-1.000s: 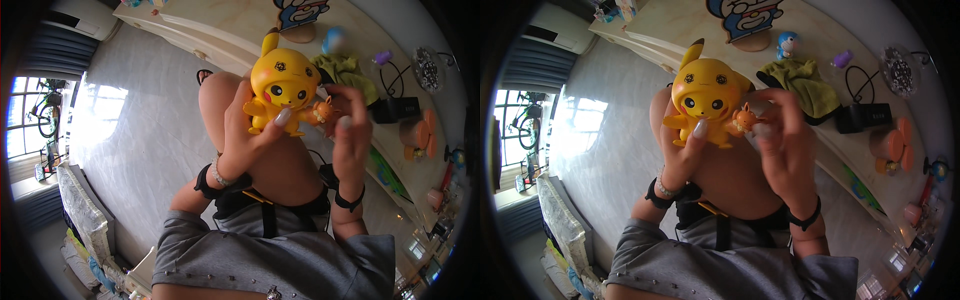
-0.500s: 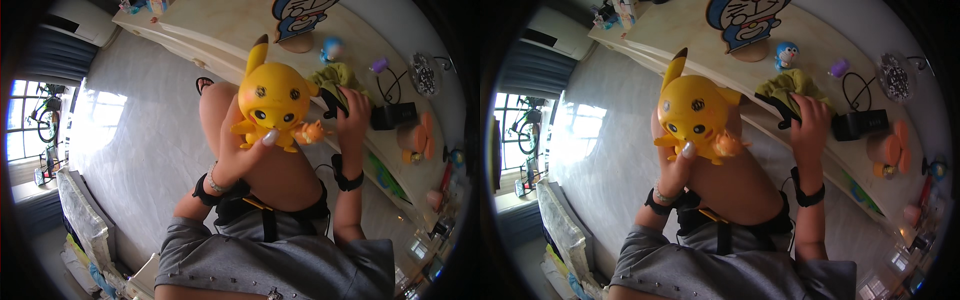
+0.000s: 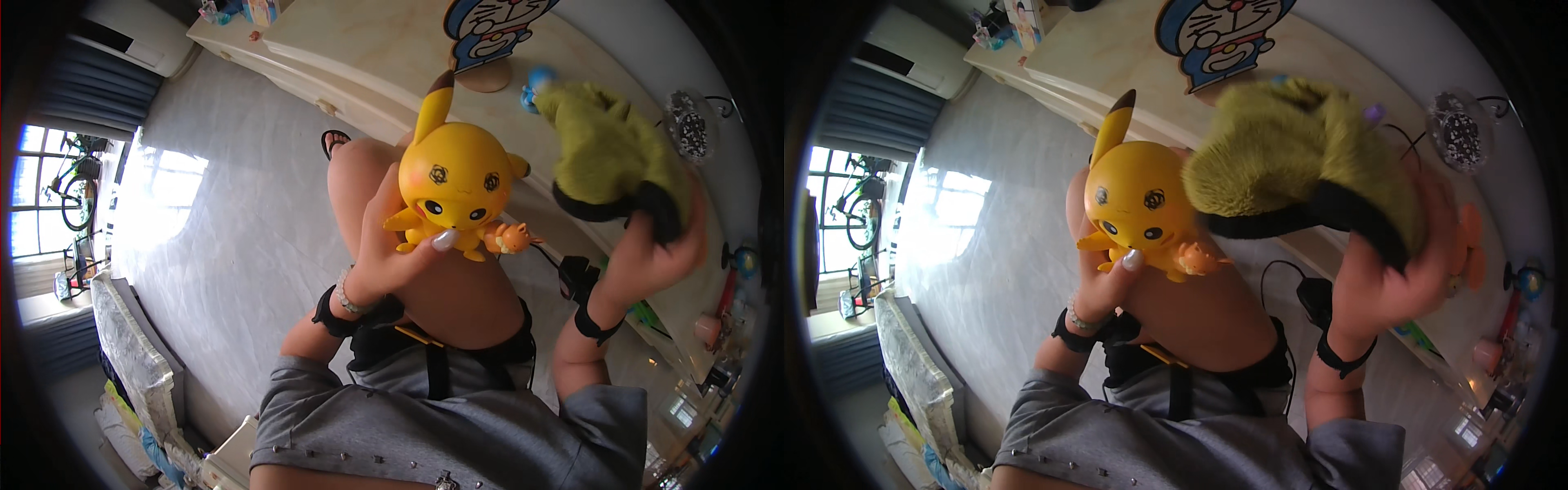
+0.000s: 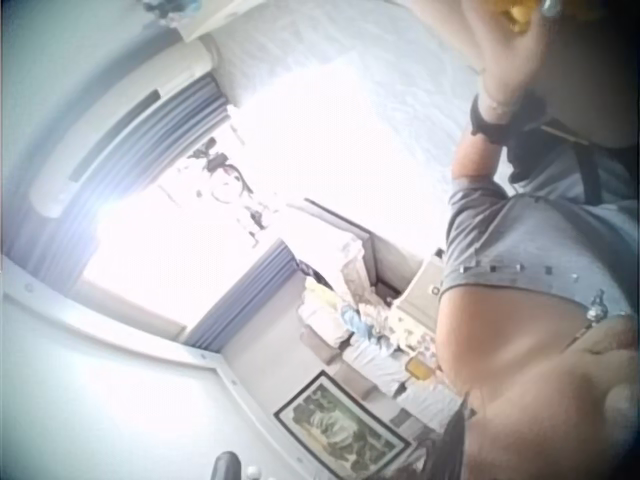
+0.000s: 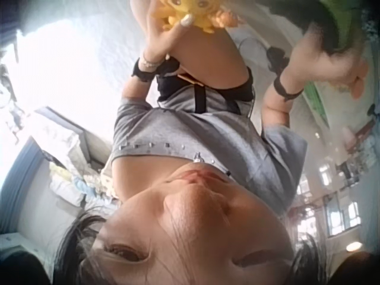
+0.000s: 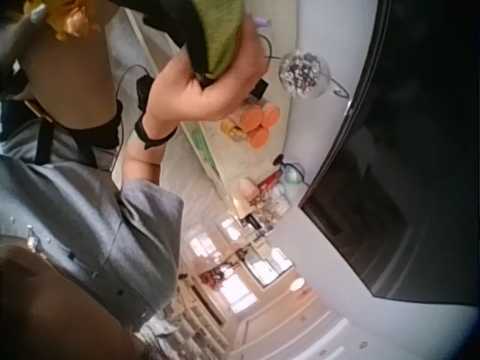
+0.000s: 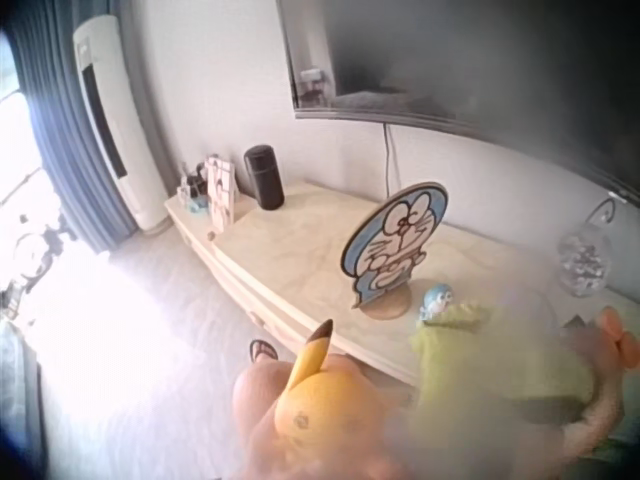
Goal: Assembling a Pikachu toy by attaching its tail and other parts while seated at a desk.
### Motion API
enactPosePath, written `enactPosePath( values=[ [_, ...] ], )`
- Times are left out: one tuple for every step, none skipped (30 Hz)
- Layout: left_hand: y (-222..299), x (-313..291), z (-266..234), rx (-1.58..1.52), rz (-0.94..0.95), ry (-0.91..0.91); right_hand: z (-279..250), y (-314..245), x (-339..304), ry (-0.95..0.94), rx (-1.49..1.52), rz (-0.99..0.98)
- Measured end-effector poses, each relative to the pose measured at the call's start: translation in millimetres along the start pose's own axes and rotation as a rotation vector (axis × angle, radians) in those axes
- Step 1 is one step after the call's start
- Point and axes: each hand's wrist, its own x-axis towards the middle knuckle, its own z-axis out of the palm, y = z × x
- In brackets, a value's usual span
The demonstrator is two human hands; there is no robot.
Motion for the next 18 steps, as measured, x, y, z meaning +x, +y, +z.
enactPosePath(
  values=[
    [-1.3, -0.3, -0.7, 0.066, 0.029, -0.019, 1.5, 0.2, 5.0, 0.072, 0.009, -0.023],
    [-2.6, -0.2, -1.4, 0.13, 0.058, -0.04, 4.5, -0.9, 11.6, 0.078, 0.005, -0.023],
    [-3.2, 0.4, -2.4, 0.226, 0.037, -0.071, 9.0, -3.9, 19.8, 0.01, 0.208, -0.114],
    [-4.4, 0.3, -6.0, 0.324, 0.018, -0.098, 15.1, -8.7, 29.1, -0.061, 0.416, -0.206],
    [-5.6, -3.9, -12.6, 0.306, -0.035, -0.099, 21.1, -16.2, 42.1, -0.309, 0.504, -0.323],
    [-6.6, -6.4, -12.8, 0.316, -0.036, -0.087, 28.8, -23.3, 51.7, -0.559, 0.587, -0.443],
    [-1.8, -1.8, -2.6, 0.162, 0.099, -0.03, 40.9, -28.5, 49.0, -0.687, 0.606, -0.487],
    [0.4, 1.3, 4.3, 0.014, 0.232, 0.029, 51.4, -29.8, 43.2, -0.812, 0.631, -0.529],
    [-10.5, 0.1, 1.3, 0.051, 0.08, 0.041, 55.4, -28.8, 40.9, -0.813, 0.633, -0.531],
    [-11.2, 1.4, -0.8, 0.049, 0.08, 0.044, 58.1, -27.8, 39.8, -0.816, 0.633, -0.534],
    [-10.8, 2.5, -4.0, 0.131, 0.143, -0.027, 60.1, -27.1, 39.8, -0.819, 0.633, -0.537],
    [-10.9, 2.7, -5.9, 0.214, 0.205, -0.098, 60.0, -26.9, 43.0, -0.822, 0.636, -0.538],
    [-13.1, 1.2, -6.3, 0.217, 0.203, -0.093, 59.3, -26.7, 47.1, -0.858, 0.665, -0.525],
    [-16.0, -0.7, -5.4, 0.137, 0.133, -0.055, 60.1, -25.9, 49.3, -0.894, 0.693, -0.513],
    [-17.8, -2.9, -5.1, 0.058, 0.064, -0.017, 64.9, -23.3, 48.9, -0.895, 0.699, -0.513],
    [-17.8, -4.2, -4.8, 0.055, 0.063, -0.022, 69.6, -18.7, 49.2, -0.886, 0.746, -0.422],
    [-16.9, -6.1, -5.5, 0.037, -0.004, -0.031, 73.4, -14.8, 48.6, -0.875, 0.792, -0.331],
    [-15.1, -8.1, -6.7, 0.02, -0.071, -0.041, 76.4, -11.8, 46.3, -0.873, 0.787, -0.328]
  ],
)
